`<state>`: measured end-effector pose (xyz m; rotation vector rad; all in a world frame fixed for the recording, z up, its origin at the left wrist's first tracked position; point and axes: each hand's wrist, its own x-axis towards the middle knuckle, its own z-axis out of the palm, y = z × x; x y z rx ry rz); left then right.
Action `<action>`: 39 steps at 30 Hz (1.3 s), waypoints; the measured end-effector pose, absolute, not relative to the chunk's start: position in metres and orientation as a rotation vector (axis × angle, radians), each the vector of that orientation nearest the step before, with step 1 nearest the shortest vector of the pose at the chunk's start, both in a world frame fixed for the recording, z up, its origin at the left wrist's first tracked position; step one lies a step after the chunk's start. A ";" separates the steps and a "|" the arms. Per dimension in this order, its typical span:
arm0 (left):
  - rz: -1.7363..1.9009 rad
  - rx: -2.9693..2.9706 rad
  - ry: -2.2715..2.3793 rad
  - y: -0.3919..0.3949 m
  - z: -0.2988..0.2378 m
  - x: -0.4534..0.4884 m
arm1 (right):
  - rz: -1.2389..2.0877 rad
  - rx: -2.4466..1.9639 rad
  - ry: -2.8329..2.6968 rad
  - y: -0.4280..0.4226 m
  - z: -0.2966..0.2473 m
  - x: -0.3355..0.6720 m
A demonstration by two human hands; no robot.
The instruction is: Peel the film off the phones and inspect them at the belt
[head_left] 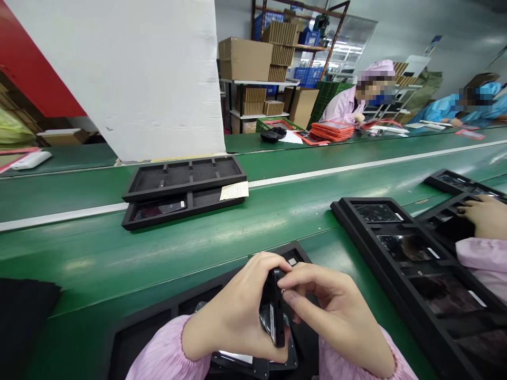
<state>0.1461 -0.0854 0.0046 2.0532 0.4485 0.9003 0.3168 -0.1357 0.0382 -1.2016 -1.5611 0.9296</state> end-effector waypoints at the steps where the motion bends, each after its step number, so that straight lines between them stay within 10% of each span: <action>1: 0.898 2.055 0.448 -0.085 0.004 0.146 | 0.930 -1.205 -1.557 -0.136 0.038 0.317; 39: 0.766 2.041 0.537 -0.083 0.005 0.145 | 0.664 -1.255 -1.692 -0.143 0.046 0.320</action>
